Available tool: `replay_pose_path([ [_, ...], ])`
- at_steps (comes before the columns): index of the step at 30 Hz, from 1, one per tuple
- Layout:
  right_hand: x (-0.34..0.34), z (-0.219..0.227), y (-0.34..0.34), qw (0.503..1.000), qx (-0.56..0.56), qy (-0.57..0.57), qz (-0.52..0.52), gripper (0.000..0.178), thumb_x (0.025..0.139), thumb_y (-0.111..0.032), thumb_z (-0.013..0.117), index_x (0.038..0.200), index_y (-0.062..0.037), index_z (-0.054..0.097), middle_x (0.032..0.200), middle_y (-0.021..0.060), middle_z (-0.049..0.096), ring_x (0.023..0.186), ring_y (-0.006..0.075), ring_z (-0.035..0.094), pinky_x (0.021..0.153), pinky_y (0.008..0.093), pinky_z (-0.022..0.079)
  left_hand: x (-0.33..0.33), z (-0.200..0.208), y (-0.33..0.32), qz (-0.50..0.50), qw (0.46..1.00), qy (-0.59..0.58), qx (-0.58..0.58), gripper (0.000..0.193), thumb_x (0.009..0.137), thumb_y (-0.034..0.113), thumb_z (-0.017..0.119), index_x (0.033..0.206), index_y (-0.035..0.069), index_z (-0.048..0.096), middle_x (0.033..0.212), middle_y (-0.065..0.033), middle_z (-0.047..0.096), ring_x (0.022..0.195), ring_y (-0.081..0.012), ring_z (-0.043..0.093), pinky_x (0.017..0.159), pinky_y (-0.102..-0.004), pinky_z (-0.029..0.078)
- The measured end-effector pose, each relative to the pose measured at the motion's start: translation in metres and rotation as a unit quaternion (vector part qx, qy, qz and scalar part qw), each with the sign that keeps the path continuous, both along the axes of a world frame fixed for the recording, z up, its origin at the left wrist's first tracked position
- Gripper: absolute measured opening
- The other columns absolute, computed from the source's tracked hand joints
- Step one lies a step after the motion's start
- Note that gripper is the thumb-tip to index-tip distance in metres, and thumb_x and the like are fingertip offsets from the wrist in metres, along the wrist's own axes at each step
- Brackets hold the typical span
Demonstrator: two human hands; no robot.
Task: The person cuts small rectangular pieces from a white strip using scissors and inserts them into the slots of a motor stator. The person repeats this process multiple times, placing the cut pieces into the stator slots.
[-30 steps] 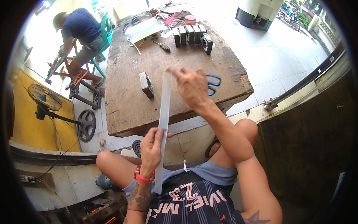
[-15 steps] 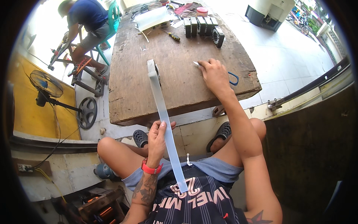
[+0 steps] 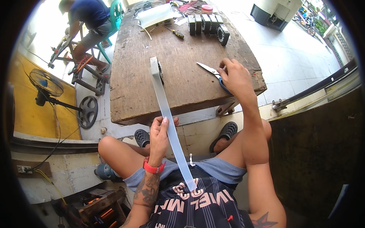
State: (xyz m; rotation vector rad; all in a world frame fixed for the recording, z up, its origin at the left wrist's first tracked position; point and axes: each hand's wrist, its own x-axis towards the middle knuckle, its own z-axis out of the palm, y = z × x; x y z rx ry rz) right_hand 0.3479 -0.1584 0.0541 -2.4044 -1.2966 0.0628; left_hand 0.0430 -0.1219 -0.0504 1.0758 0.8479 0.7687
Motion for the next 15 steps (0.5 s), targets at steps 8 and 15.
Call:
replay_pose_path([
  [8,-0.001,0.014,-0.041,0.996,-0.091,0.016,0.000,0.032,0.099,-0.024,0.070,0.128,-0.0098,0.070,0.118,0.0158,0.069,0.115,0.0373,0.067,0.099,0.0466,0.052,0.009,0.012,0.012,0.003,0.996,0.077,0.048,0.032,0.111,0.027,0.059,0.123,-0.003,0.052,0.109,-0.0183,0.080,0.090,-0.0105,0.073,0.069,-0.0228,0.054],
  [15,-0.004,0.003,-0.040,0.995,-0.071,0.011,0.064,0.040,0.094,-0.011,0.071,0.134,-0.0082,0.067,0.120,0.0170,0.069,0.117,0.0385,0.065,0.101,0.0442,0.052,0.014,0.017,0.016,0.017,0.991,0.105,0.078,0.030,0.111,0.024,0.060,0.118,-0.003,0.049,0.105,-0.0221,0.079,0.089,-0.0155,0.076,0.072,-0.0256,0.057],
])
